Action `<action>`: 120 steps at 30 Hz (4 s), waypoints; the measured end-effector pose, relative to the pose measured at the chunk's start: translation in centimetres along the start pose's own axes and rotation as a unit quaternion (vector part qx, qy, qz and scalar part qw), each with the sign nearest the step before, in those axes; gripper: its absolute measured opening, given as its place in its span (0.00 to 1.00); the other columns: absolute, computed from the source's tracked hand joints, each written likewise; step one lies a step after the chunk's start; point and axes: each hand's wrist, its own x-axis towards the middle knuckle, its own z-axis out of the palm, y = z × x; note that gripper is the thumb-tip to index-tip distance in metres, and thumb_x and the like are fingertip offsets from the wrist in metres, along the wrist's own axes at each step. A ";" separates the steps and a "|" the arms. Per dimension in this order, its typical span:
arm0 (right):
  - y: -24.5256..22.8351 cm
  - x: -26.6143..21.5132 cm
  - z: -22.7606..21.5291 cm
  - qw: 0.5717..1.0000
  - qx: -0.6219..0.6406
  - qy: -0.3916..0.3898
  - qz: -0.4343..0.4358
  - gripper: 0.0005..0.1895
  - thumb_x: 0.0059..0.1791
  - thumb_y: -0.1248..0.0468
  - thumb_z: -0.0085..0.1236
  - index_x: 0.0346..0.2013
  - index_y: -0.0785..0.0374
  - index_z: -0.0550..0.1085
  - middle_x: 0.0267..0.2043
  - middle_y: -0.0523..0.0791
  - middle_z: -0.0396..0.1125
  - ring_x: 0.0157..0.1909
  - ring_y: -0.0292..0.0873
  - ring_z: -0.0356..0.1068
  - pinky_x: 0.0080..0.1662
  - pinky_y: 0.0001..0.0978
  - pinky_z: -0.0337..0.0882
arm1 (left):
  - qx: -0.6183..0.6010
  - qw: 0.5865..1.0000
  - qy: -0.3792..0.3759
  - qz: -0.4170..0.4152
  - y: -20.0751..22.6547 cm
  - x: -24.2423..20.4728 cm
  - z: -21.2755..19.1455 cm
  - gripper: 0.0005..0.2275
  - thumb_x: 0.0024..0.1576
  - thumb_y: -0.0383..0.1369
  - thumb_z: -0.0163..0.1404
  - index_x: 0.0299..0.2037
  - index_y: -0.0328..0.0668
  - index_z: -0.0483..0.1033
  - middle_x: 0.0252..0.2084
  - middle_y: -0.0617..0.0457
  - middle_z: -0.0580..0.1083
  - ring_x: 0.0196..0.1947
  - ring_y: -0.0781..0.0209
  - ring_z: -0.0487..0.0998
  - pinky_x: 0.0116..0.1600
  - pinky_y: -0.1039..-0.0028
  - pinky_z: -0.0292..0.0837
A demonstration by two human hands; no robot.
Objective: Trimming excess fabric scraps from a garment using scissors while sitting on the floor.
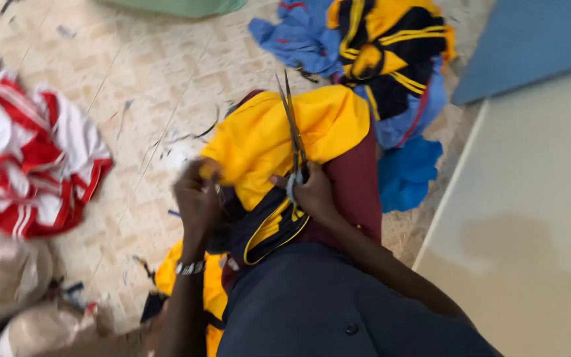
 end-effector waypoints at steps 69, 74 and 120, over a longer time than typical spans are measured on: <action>6.4 -5.0 -2.9 0.927 0.289 -0.229 0.066 0.16 0.52 0.58 0.64 0.30 0.69 0.72 0.15 0.53 0.64 0.13 0.37 0.61 0.17 0.18 0.56 | 0.034 0.993 0.062 0.091 6.7 -1.5 5.5 0.13 0.55 0.19 0.55 0.48 0.37 0.73 0.35 0.45 0.67 0.23 0.46 0.80 0.29 0.65 0.76; 7.1 -5.2 -3.6 0.933 0.269 -0.228 0.070 0.19 0.52 0.53 0.63 0.32 0.67 0.73 0.17 0.50 0.65 0.15 0.37 0.64 0.17 0.18 0.57 | 0.116 0.992 -0.016 0.038 6.6 -3.3 7.1 0.15 0.51 0.25 0.60 0.48 0.30 0.75 0.39 0.40 0.69 0.32 0.29 0.79 0.36 0.45 0.78; 10.0 -7.9 -7.8 0.581 0.592 -0.493 0.263 0.21 0.56 0.48 0.50 0.44 0.65 0.66 0.29 0.45 0.67 0.24 0.31 0.66 0.26 0.13 0.68 | -0.059 0.996 0.054 0.044 4.4 -3.3 7.2 0.05 0.53 0.19 0.50 0.34 0.36 0.69 0.28 0.54 0.70 0.19 0.69 0.64 0.24 0.77 0.58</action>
